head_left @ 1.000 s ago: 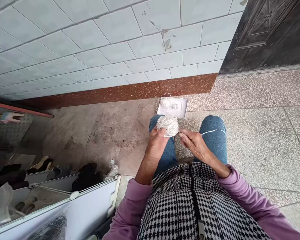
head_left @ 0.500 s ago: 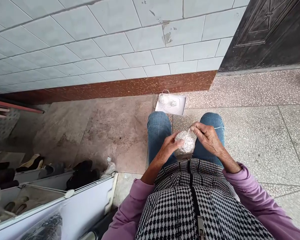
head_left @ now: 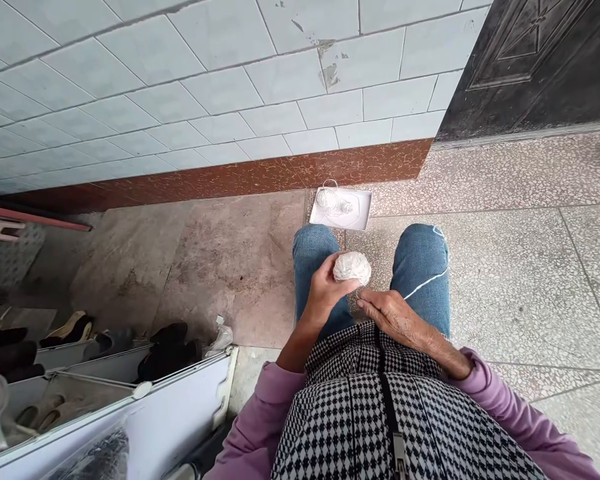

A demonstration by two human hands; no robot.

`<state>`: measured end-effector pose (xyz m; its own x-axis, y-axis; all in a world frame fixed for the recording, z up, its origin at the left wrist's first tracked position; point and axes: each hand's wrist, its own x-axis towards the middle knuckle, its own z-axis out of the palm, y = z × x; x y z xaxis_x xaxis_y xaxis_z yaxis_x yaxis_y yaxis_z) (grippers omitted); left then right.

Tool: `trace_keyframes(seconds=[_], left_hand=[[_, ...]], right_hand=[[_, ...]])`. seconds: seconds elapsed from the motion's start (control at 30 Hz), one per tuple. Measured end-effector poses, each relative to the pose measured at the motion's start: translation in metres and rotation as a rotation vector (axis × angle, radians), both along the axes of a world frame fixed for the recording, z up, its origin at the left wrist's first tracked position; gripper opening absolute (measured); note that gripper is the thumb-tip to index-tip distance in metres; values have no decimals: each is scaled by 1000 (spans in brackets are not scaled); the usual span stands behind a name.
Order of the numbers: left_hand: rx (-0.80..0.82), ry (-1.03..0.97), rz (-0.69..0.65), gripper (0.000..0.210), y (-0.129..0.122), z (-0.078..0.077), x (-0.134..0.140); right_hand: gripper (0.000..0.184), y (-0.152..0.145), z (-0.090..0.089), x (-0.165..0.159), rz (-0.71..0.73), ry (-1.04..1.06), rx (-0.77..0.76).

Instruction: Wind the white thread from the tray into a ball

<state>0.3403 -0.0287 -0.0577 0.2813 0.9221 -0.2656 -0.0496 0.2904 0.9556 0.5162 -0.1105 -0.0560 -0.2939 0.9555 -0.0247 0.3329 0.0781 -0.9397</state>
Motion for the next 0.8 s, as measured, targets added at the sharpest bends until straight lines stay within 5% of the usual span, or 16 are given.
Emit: trace_keyframes(seconds=[0.13, 0.27, 0.5, 0.8], left_hand=[[22, 150, -218, 65, -6, 2, -2], [-179, -112, -433, 63, -23, 4, -11], [-269, -332, -212, 94, -27, 16, -20], [-234, -357, -58, 84, -3, 33, -35]], right_hand=[[38, 9, 27, 22, -41, 46, 30], [46, 24, 29, 39, -196, 187, -32], [59, 18, 0, 11, -265, 267, -49], [49, 4, 15, 4, -149, 177, 37]])
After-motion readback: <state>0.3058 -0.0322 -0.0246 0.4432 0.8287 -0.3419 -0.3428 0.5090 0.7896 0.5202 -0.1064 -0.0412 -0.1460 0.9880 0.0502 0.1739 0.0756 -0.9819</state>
